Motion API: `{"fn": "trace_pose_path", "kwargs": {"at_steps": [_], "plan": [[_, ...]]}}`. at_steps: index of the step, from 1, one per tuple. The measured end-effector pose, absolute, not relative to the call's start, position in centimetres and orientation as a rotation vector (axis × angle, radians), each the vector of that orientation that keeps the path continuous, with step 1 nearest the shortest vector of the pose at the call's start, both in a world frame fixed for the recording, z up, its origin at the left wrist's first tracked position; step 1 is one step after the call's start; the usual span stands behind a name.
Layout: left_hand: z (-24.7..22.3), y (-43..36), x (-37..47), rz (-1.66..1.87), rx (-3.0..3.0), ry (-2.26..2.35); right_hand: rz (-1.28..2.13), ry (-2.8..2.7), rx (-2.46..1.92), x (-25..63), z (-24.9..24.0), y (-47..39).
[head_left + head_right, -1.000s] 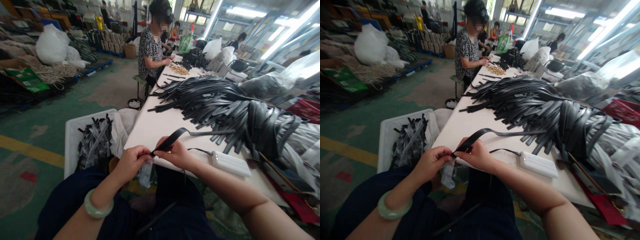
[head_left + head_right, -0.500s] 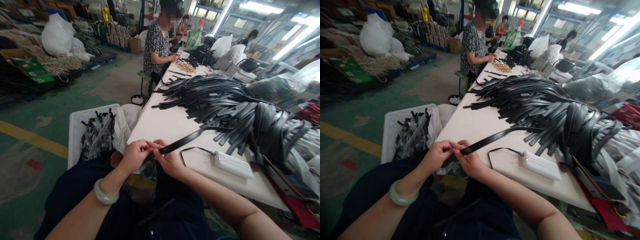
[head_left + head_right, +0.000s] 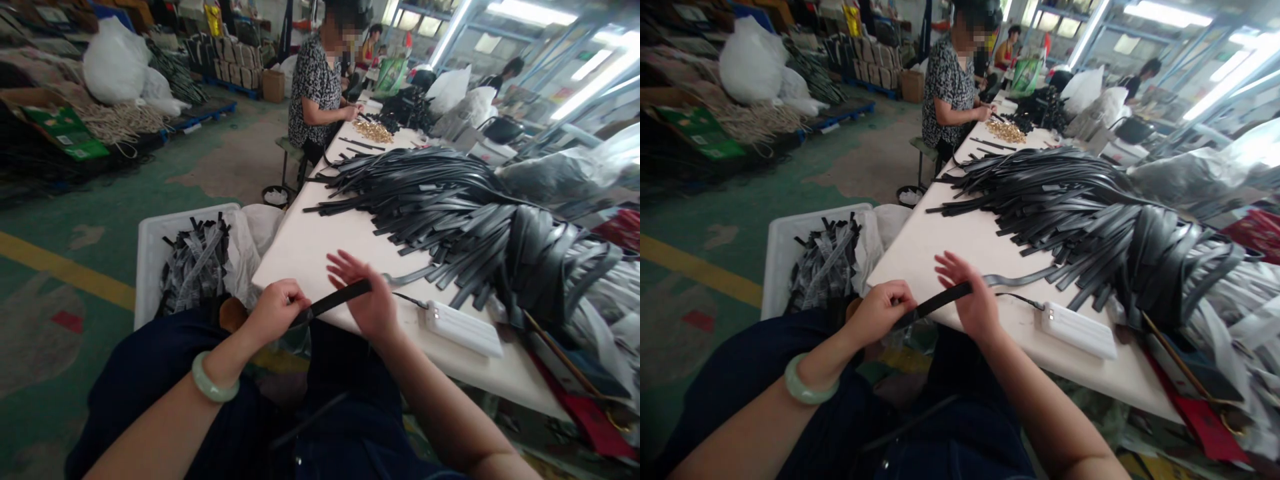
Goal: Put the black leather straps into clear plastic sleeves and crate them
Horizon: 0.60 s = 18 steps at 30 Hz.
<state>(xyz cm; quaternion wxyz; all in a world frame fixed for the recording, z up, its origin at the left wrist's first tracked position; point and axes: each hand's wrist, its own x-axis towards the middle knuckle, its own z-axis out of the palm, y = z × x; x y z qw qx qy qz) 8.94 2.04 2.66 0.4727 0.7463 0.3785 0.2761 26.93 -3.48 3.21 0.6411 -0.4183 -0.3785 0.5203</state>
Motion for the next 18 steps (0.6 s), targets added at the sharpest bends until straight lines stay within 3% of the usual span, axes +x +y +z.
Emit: {"fn": "trace_pose_path", "kwargs": {"at_steps": [4, 8, 14, 18], "plan": [[2.8, 2.0, 9.2, 0.667, 1.869, 0.897, 0.957, -0.913, -1.059, 27.4, 3.3, -3.7], [2.9, 1.7, 9.7, 0.66, 1.873, 0.877, 1.127, -1.187, -1.083, 26.5, 2.9, -4.7], [2.6, 2.0, 9.6, 0.654, 1.938, 0.942, 0.828, -0.778, -0.955, 28.9, 3.8, -4.0], [2.6, 1.7, 10.0, 0.652, 1.891, 0.87, 0.847, -1.155, -1.158, 27.3, 2.7, -4.7]]}}
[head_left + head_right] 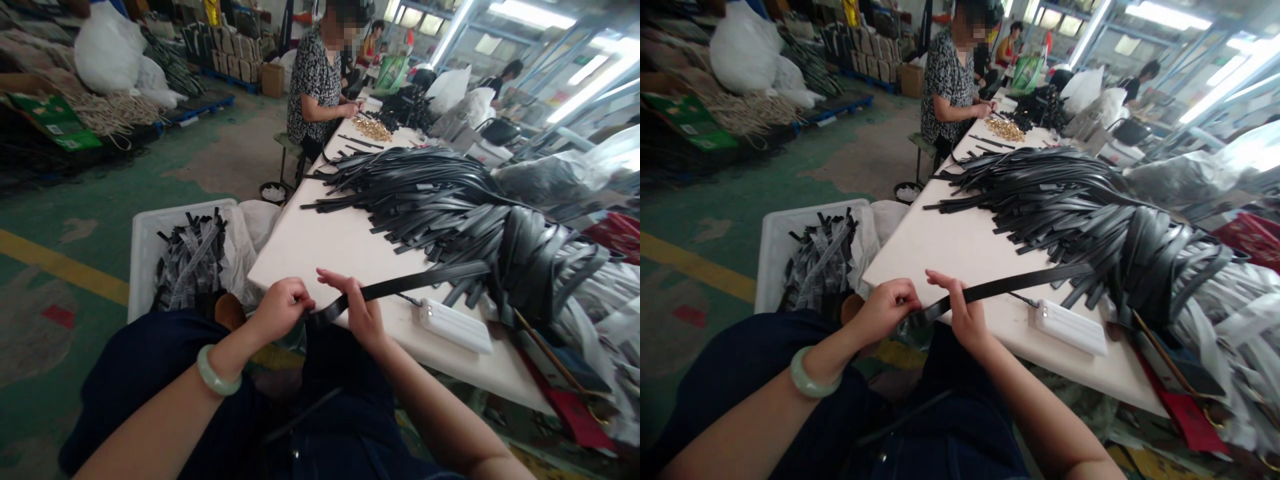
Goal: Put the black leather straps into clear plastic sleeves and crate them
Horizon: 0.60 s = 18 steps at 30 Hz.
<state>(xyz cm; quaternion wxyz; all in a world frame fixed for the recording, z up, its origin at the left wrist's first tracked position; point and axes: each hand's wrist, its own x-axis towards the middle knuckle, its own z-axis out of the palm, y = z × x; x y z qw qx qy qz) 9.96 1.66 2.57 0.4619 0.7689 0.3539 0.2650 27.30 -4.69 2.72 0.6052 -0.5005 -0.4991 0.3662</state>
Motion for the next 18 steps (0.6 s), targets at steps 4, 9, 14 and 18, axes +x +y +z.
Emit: {"fn": "trace_pose_path", "kwargs": {"at_steps": [4, 9, 14, 18], "plan": [[2.4, 1.9, 9.8, 0.668, 1.926, 0.929, 0.637, -1.134, -1.291, 27.5, 3.4, -4.9], [1.7, 2.4, 9.4, 0.624, 1.67, 0.893, 0.395, -1.256, -1.65, 30.9, 6.9, -4.4], [1.5, 2.3, 9.6, 0.539, 1.371, 0.779, 0.327, -1.41, -1.688, 31.9, 9.4, -4.6], [1.9, 2.0, 9.8, 0.554, 1.279, 0.737, 0.209, -1.566, -1.653, 30.7, 9.2, -5.2]]}}
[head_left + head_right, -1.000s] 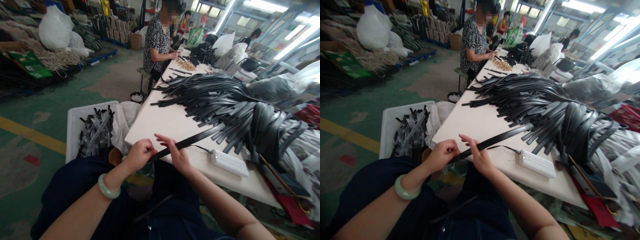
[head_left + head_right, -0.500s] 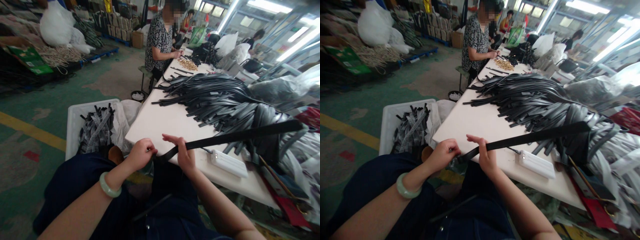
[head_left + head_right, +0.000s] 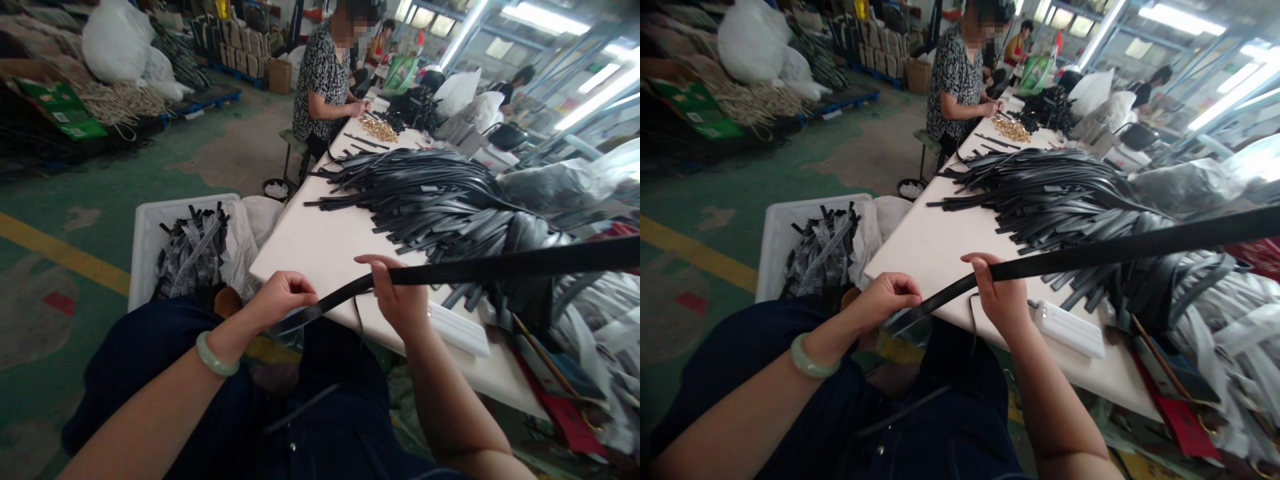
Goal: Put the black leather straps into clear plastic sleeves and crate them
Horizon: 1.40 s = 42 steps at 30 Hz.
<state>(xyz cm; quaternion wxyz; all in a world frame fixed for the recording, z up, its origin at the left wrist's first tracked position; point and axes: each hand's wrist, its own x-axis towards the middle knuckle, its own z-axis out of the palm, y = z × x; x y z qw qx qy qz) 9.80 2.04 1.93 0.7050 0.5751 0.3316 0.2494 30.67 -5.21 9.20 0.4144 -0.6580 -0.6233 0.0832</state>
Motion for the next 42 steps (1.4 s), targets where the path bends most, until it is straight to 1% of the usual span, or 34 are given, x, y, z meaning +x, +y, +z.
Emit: {"fn": "trace_pose_path", "kwargs": {"at_steps": [2, 5, 8, 12, 13, 15, 18, 22, 26, 28, 31, 34, 36, 39, 42], "plan": [[2.1, 1.9, 10.0, 0.562, 1.287, 0.715, 0.249, -1.646, -1.593, 29.3, 8.0, -5.7], [2.0, 1.6, 10.4, 0.589, 1.318, 0.676, 0.469, -1.678, -1.505, 27.2, 5.6, -6.5], [1.6, 1.6, 10.5, 0.608, 1.382, 0.747, 0.623, -1.569, -1.5, 26.9, 4.6, -7.1], [1.4, 1.7, 10.3, 0.573, 1.467, 0.871, 0.461, -1.216, -1.534, 28.8, 5.6, -7.1], [1.5, 1.7, 10.4, 0.576, 1.465, 0.874, 0.468, -1.188, -1.528, 29.1, 5.6, -7.1], [1.6, 1.5, 10.5, 0.594, 1.429, 0.857, 0.572, -1.225, -1.519, 28.7, 5.0, -7.0], [1.6, 1.2, 10.9, 0.661, 1.358, 0.833, 0.772, -1.319, -1.478, 26.6, 2.7, -7.1], [1.1, 1.3, 10.9, 0.722, 1.415, 0.913, 0.849, -1.294, -1.433, 24.9, 0.9, -7.1], [1.5, 1.5, 10.8, 0.674, 1.513, 0.957, 0.832, -1.162, -1.382, 25.8, 1.8, -6.1], [1.9, 1.4, 11.0, 0.693, 1.474, 0.936, 0.785, -1.201, -1.358, 25.7, 1.8, -5.8], [2.4, 1.1, 11.5, 0.772, 1.365, 0.894, 0.741, -1.379, -1.375, 24.5, 0.5, -6.2], [2.3, 0.9, 11.7, 0.811, 1.326, 0.906, 0.71, -1.403, -1.412, 23.4, -0.8, -6.8], [2.2, 1.0, 11.6, 0.793, 1.342, 0.92, 0.765, -1.327, -1.388, 23.4, -0.6, -6.9], [1.9, 1.1, 11.5, 0.748, 1.416, 0.931, 0.934, -1.142, -1.277, 24.0, 0.5, -6.5], [1.9, 1.0, 11.6, 0.787, 1.412, 0.915, 0.897, -1.192, -1.291, 23.9, 0.7, -6.2]]}}
